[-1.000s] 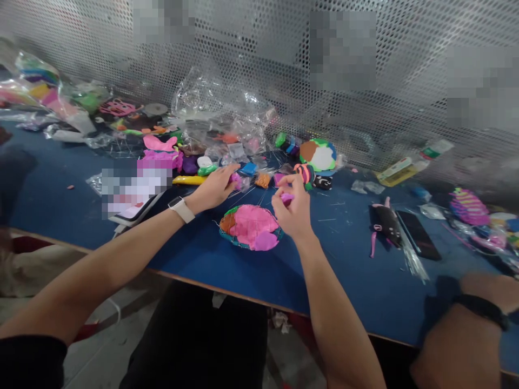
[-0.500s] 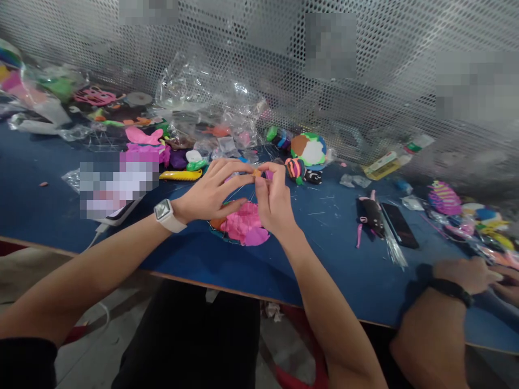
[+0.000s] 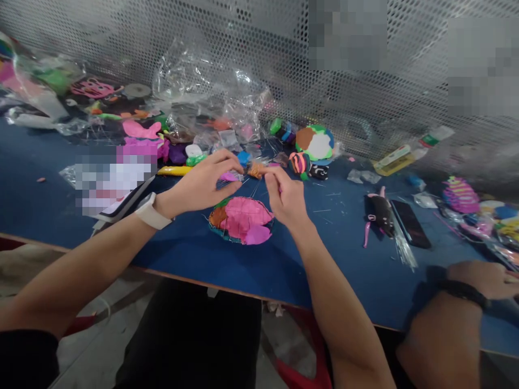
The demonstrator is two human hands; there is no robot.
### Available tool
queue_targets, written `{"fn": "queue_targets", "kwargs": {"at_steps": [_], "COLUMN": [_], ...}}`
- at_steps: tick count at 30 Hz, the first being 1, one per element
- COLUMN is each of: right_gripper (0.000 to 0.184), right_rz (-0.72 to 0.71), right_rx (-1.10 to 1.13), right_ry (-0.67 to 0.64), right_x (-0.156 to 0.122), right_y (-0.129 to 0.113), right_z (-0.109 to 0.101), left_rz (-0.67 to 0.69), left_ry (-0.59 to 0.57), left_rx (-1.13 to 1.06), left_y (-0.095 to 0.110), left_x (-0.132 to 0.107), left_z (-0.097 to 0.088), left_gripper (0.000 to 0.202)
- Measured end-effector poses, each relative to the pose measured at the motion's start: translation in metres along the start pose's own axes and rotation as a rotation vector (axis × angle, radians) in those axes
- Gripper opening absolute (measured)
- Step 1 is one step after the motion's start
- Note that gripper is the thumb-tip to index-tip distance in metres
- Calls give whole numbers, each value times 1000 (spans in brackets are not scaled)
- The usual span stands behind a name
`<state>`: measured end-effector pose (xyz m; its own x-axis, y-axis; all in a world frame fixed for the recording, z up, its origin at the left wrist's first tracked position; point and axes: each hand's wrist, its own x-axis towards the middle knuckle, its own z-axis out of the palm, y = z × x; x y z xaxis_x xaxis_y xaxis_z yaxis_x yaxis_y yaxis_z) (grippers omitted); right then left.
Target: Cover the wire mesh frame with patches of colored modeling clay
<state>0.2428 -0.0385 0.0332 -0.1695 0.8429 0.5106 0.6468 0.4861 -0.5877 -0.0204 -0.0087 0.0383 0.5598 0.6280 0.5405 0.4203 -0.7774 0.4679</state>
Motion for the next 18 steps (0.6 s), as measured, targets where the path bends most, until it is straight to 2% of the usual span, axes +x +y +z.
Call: {"fn": "queue_targets", "kwargs": {"at_steps": [2,5,7,10,14,18], "right_gripper": [69,59,49,42,34,16], "right_rz": [16,76,107,130,155,44], "right_rx": [-51,-89,-48,55,129,124], "right_ry": [-116,-415,-566,-708,-768,-637], "right_x": [2,5,8,10,12,9], "right_y": [2,9,16,26,29,18], "right_z": [-11,-27,-35,-42,-45,-42], "left_rz": [-117,-206,-243,-264,-260,-253], "left_ry": [-118,-329,-398,-427,-443,-576], "left_rx": [-25,-103,-146,-180,-209,-259], "left_y": [-3,-7,-7,-8,-14,-17], "left_x": [-1,-3,-3,-3,-5,-3], "left_z": [-1,-4,-5,-2,7,5], "left_gripper": [32,48,53,55,49,44]}}
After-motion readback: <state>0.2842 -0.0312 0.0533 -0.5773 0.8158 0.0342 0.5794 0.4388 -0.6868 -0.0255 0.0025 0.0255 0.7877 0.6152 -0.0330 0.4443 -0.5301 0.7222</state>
